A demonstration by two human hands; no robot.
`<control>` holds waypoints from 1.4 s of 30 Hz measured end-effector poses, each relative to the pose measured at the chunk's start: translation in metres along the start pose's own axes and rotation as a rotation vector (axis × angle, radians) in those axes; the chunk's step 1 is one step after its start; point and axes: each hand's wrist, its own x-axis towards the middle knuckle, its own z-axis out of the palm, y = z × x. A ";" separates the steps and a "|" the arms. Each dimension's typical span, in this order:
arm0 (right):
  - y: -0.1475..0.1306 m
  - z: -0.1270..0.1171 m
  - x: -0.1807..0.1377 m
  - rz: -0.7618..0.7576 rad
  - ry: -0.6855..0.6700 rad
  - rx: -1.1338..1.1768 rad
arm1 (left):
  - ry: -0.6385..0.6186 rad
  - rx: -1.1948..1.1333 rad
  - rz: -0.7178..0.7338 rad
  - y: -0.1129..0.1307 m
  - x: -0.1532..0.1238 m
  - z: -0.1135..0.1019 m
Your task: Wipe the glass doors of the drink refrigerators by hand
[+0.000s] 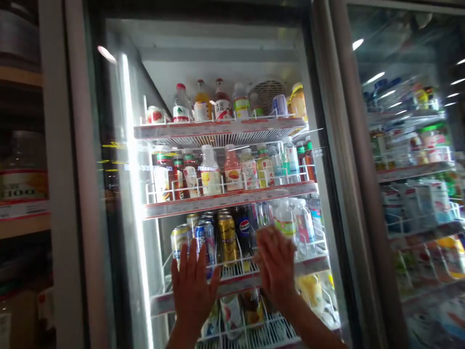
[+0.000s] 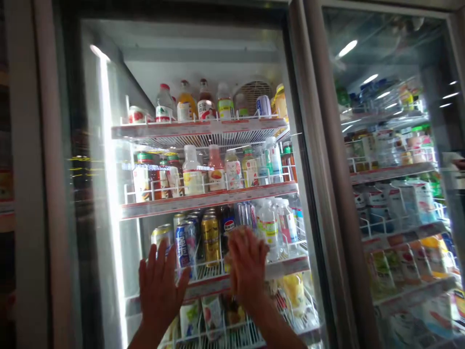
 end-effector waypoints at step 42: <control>0.058 -0.031 -0.041 0.185 0.092 -0.192 | -0.002 -0.017 0.018 -0.003 -0.004 -0.004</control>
